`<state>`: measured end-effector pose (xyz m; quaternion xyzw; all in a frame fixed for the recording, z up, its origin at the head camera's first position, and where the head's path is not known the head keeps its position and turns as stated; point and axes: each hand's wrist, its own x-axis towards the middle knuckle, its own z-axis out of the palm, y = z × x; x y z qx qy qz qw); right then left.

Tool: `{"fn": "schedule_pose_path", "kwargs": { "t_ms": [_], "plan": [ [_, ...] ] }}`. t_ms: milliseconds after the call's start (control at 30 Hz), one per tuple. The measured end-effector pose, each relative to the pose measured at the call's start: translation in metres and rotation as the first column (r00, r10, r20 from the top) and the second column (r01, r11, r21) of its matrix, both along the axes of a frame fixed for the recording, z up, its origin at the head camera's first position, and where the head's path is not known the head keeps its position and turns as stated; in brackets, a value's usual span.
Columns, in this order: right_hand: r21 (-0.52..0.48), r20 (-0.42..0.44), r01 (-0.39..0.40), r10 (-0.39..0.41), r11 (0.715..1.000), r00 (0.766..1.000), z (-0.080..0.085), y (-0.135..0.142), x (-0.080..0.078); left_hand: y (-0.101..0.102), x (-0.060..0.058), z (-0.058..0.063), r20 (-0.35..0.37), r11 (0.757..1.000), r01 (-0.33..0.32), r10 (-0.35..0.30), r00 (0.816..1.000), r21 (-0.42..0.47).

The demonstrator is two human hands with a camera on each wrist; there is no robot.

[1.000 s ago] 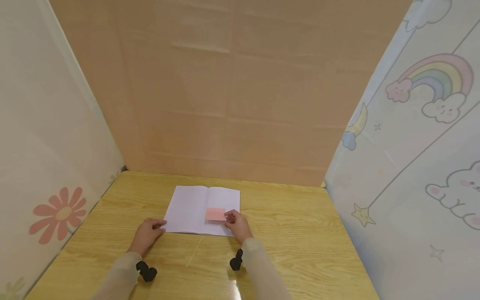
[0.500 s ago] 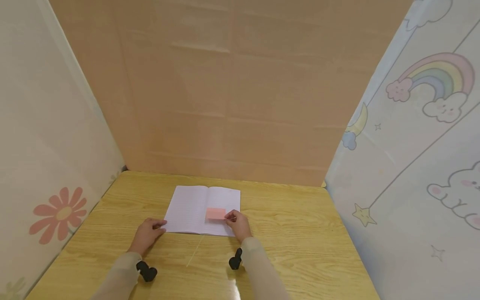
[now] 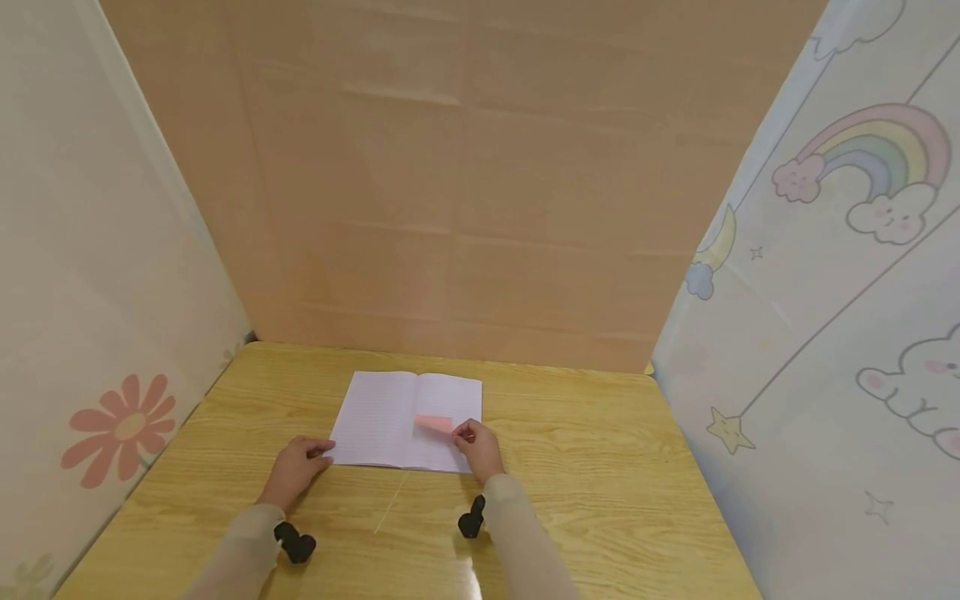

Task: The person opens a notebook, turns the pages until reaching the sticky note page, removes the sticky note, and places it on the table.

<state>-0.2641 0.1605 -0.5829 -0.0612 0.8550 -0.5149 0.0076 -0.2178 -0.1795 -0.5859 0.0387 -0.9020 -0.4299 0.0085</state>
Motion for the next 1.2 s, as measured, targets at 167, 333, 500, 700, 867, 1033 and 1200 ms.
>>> {"fn": "schedule_pose_path", "kwargs": {
  "t_ms": [167,333,500,700,867,1033,1200],
  "plan": [
    [-0.036,0.016,0.008,-0.007,0.999,1.000,0.0011,0.0002,0.0012,0.0005,0.0012,0.0022,0.001,1.000,-0.003,0.003,1.000,0.010],
    [-0.086,0.027,0.007,-0.004,0.996,1.000,0.0014,0.0024,0.0006,0.0011,0.0023,0.0042,0.004,1.000,-0.009,0.009,1.000,0.018],
    [-0.146,0.062,0.027,-0.018,0.989,0.998,0.0024,0.0033,-0.0002,0.0014,0.0025,0.0050,0.002,1.000,-0.009,0.009,1.000,0.016],
    [-0.189,0.086,0.062,-0.047,0.980,0.995,0.0028,0.0038,-0.0005,0.0015,0.0026,0.0049,0.000,1.000,-0.011,0.011,1.000,0.000],
    [-0.208,0.094,0.072,-0.053,0.976,0.994,0.0026,0.0045,-0.0019,0.0017,0.0026,0.0049,0.000,1.000,-0.011,0.011,1.000,0.000],
    [-0.224,0.112,0.094,-0.070,0.970,0.991,0.0047,0.0061,-0.0023,0.0015,0.0019,0.0041,-0.002,1.000,-0.014,0.014,1.000,-0.001],
    [-0.232,0.118,0.113,-0.087,0.966,0.989,0.0071,0.0085,-0.0015,0.0011,0.0017,0.0041,-0.002,1.000,-0.011,0.011,1.000,0.000]
  ]
}}
